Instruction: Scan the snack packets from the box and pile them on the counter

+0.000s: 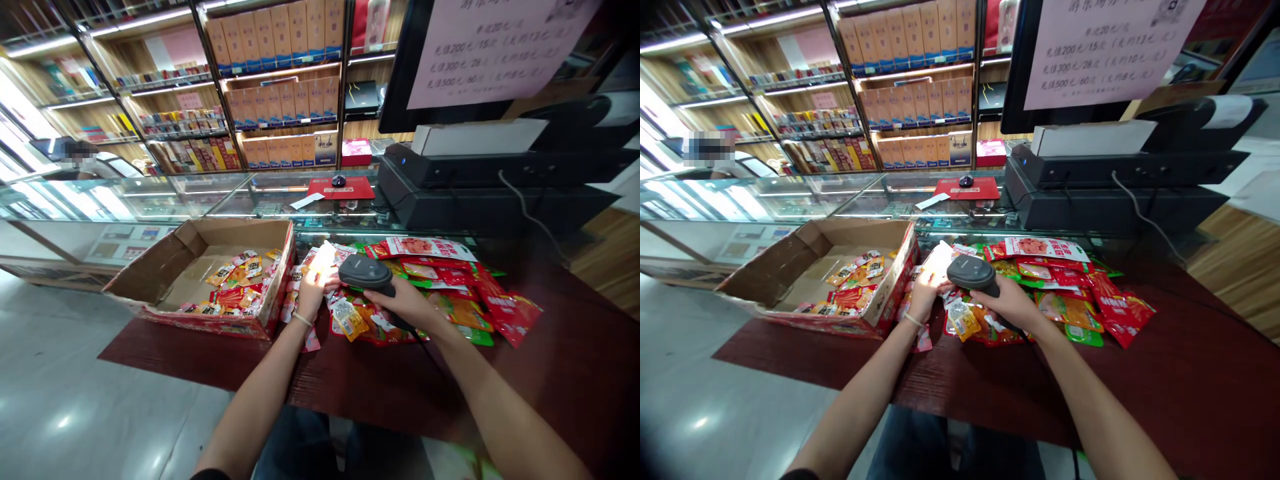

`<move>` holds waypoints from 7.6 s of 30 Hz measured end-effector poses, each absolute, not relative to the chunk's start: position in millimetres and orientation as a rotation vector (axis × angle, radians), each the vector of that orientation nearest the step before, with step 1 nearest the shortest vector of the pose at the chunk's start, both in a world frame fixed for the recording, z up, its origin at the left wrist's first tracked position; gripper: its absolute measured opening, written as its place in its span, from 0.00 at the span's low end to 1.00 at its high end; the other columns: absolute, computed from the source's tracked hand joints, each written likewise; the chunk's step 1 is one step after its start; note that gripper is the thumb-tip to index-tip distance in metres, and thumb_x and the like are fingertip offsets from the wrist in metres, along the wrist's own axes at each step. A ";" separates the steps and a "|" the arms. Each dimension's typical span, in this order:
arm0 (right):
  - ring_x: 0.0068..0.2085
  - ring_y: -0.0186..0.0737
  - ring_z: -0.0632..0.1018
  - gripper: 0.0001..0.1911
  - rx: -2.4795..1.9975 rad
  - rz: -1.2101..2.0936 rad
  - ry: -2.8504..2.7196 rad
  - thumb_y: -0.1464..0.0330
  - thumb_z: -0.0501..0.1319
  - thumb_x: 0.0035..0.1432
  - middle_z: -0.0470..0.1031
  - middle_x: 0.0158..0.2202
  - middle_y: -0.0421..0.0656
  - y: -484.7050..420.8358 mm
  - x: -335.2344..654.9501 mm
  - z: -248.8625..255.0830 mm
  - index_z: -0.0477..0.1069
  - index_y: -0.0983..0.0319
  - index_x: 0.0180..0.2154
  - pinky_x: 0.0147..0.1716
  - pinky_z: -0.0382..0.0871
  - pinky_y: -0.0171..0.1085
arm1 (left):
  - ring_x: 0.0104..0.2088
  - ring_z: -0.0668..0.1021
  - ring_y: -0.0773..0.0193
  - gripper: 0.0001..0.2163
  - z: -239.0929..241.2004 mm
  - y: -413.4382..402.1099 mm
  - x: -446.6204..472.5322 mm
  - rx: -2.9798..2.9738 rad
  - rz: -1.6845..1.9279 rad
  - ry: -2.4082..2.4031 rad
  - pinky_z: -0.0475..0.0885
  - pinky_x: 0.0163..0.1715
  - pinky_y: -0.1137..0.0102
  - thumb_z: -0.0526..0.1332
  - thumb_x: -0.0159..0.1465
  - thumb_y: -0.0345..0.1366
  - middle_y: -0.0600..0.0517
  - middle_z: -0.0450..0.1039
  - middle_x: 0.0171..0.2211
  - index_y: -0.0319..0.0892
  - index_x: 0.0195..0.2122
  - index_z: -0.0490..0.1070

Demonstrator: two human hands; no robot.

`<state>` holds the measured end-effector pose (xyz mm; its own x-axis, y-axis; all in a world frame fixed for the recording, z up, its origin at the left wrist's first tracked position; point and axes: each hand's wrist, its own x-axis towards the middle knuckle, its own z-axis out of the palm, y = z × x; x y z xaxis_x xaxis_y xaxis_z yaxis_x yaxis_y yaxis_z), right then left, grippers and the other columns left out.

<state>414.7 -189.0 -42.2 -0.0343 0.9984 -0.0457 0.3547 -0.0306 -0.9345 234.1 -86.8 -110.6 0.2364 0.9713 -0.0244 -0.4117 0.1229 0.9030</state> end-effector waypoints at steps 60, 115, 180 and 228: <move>0.14 0.37 0.69 0.17 -1.238 1.104 -1.589 0.52 0.62 0.57 0.68 0.14 0.37 -90.2 288.5 -3.8 0.66 0.58 0.32 0.15 0.63 0.36 | 0.41 0.79 0.48 0.15 -64.7 68.6 -50.6 1.877 0.156 1.955 0.70 0.45 0.66 0.72 0.32 0.25 0.46 0.78 0.29 0.41 0.19 0.70; 0.16 0.31 0.68 0.19 -1.130 1.109 -1.328 0.55 0.69 0.52 0.67 0.19 0.33 -143.3 377.9 56.8 0.66 0.59 0.35 0.13 0.63 0.31 | 0.45 0.80 0.56 0.22 58.3 -47.0 105.3 0.859 0.971 0.665 0.76 0.46 0.54 0.60 0.63 0.55 0.45 0.76 0.46 0.44 0.48 0.67; 0.17 0.35 0.69 0.18 -1.367 1.005 -1.519 0.51 0.64 0.55 0.68 0.16 0.35 -92.2 291.3 9.1 0.66 0.59 0.34 0.17 0.64 0.36 | 0.47 0.78 0.44 0.07 -70.0 91.8 9.4 2.106 0.220 1.729 0.68 0.50 0.62 0.72 0.43 0.29 0.41 0.78 0.31 0.43 0.21 0.75; 0.16 0.33 0.70 0.18 -1.313 0.886 -1.404 0.54 0.66 0.54 0.69 0.20 0.35 -140.7 379.1 51.7 0.68 0.59 0.38 0.14 0.63 0.32 | 0.28 0.79 0.66 0.13 39.5 -40.0 95.2 1.566 1.193 1.006 0.75 0.34 0.69 0.68 0.54 0.42 0.54 0.75 0.28 0.40 0.33 0.68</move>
